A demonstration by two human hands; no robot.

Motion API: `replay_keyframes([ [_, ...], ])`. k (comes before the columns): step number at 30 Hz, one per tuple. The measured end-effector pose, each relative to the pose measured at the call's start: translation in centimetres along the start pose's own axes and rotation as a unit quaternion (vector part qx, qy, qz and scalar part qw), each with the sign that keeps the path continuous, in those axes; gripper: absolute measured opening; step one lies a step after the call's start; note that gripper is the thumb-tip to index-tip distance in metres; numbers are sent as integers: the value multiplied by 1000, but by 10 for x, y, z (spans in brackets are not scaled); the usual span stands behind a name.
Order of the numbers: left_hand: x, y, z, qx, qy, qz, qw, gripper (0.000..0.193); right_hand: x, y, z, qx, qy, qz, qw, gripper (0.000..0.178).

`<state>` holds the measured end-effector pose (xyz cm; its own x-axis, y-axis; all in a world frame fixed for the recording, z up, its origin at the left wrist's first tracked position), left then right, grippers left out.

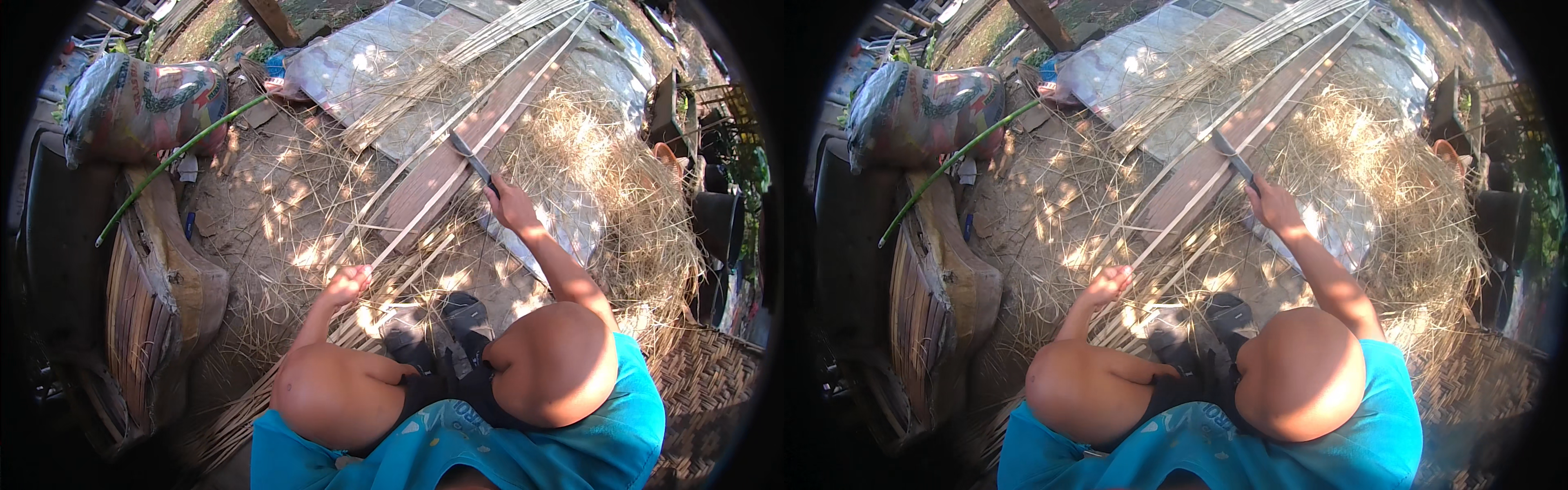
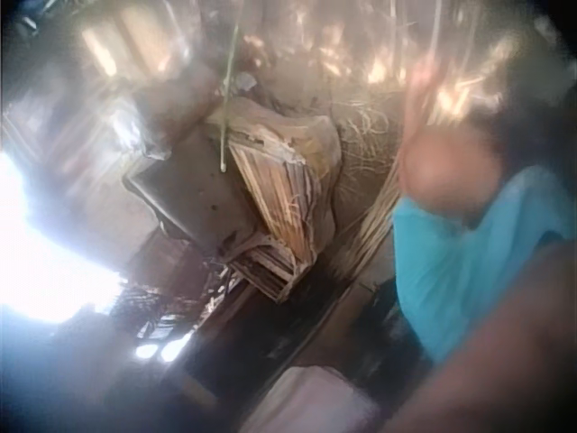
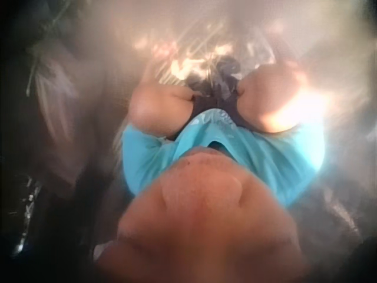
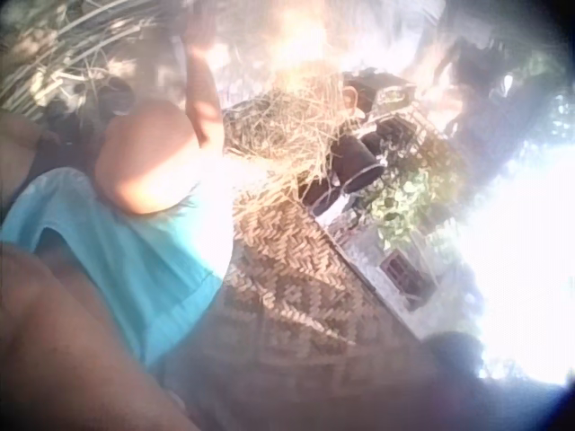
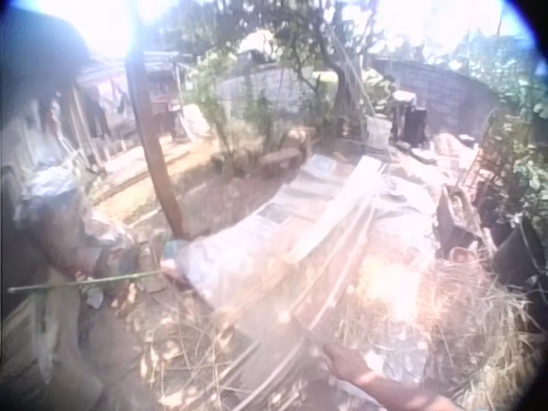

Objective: The person sits on the ground and uses a knife to split long bamboo stalks into thin strips. They repeatedly scrape the strips against a wooden board to smooth them, then gather the finished strips into a bundle and tie them together.

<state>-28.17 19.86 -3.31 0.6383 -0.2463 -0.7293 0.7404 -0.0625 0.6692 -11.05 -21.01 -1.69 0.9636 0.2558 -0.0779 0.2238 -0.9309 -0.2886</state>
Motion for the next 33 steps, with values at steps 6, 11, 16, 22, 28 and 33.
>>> replay_keyframes([
  [6, -26, -20, -6, -41, 44, -15, 998, 31, -25, 2, -3, -29, -2, -47, 998, 38],
  [11, -36, -43, -33, 226, 177, 138, 948, 25, 28, 15, -46, -10, -1, 56, 998, 36],
  [16, -64, -39, 10, 295, 268, 205, 894, 24, -29, -67, -9, -18, -87, -24, 996, 35],
  [22, -50, -34, -10, 368, 246, 191, 876, 34, 28, 48, -35, -41, 75, 74, 994, 31],
  [28, -24, -45, 1, 469, 249, 259, 807, 33, -46, -83, 5, 6, -113, -54, 992, 38],
  [33, -30, -35, 11, 445, 253, 205, 834, 36, 15, 95, -59, -48, 108, 178, 977, 33],
])
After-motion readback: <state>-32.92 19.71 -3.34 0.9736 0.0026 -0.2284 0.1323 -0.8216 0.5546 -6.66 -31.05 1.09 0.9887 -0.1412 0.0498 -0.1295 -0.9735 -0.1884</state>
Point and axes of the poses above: each hand's wrist, its own x-axis towards the middle knuckle, its own z-axis out of the palm, y = z × x, the point moved 2 cm from there along x, towards the middle knuckle, and after that the axes turned 10 degrees about -x, right-handed, at the moved point
